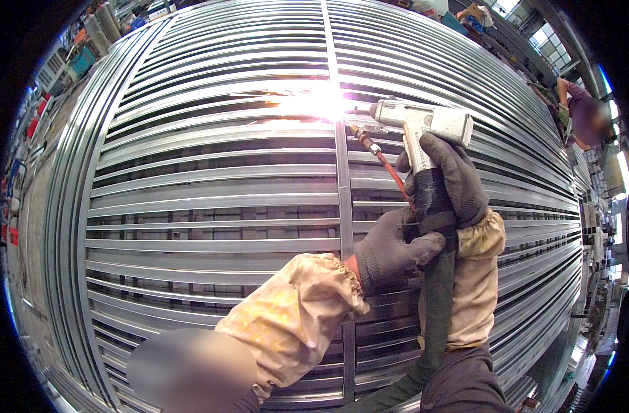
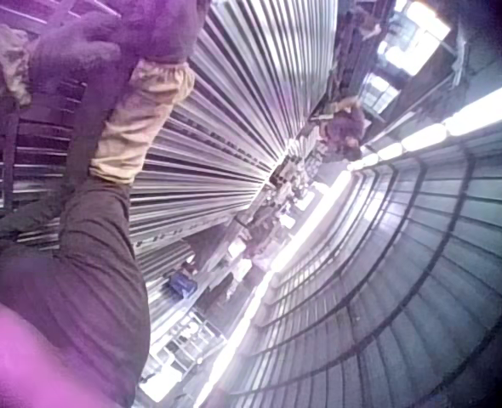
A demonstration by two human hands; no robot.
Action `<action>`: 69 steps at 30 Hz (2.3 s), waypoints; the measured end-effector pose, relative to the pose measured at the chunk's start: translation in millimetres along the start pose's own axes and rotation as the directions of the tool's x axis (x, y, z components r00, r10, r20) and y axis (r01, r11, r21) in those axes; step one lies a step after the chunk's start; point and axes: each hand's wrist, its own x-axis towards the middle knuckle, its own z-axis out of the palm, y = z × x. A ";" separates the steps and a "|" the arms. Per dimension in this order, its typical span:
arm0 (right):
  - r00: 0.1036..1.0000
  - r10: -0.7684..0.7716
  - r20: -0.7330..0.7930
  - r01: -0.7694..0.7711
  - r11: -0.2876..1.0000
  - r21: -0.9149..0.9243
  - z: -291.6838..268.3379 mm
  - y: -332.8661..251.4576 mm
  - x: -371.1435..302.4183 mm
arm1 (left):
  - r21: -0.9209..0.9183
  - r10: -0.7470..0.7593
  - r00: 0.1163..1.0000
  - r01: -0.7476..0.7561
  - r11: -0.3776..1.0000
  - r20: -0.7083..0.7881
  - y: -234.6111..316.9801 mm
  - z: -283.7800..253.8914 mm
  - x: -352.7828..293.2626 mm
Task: The person welds a large metal frame structure using a handheld welding tool. They move the tool along the seams of the metal slats, creating bright sparks and fusing the joints. The person repositions the frame and continues welding different sections.
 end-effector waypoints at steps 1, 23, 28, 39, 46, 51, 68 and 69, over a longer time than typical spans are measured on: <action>1.000 0.024 -0.009 -0.023 1.000 0.015 -1.3 0.9 1.1 | -0.008 0.005 1.000 -0.005 1.000 -0.001 -0.7 -0.2 0.3; 0.997 -0.049 -0.057 0.047 0.999 -0.024 7.0 -1.1 -8.2 | -0.054 -0.058 0.998 0.057 0.997 -0.004 1.5 0.7 -1.9; 0.994 -0.106 -0.030 0.103 0.991 -0.087 10.1 -1.7 -10.1 | 0.000 -0.011 1.000 0.011 1.000 -0.024 0.4 2.1 -2.0; 0.998 0.019 -0.052 -0.018 1.000 0.019 10.9 -6.0 -9.6 | 0.083 0.004 1.000 -0.005 0.997 0.001 1.2 0.2 -1.8; 0.998 0.036 -0.047 -0.035 0.999 0.007 8.3 -7.0 -10.7 | 0.007 -0.031 0.999 0.031 0.999 0.014 0.4 2.2 -2.5; 0.997 0.038 -0.067 -0.038 0.999 0.008 11.8 -9.7 -14.5 | 0.099 0.018 1.000 -0.018 0.995 -0.001 0.6 2.5 -2.0; 1.000 -0.021 -0.020 0.021 1.000 0.009 6.8 -3.3 -13.8 | 0.100 0.058 0.998 -0.060 0.993 0.018 -4.6 2.7 -2.8; 0.999 -0.029 -0.019 0.029 0.999 0.019 6.9 -3.0 -14.1 | 0.097 0.084 0.996 -0.085 0.992 0.018 -4.9 3.5 -2.7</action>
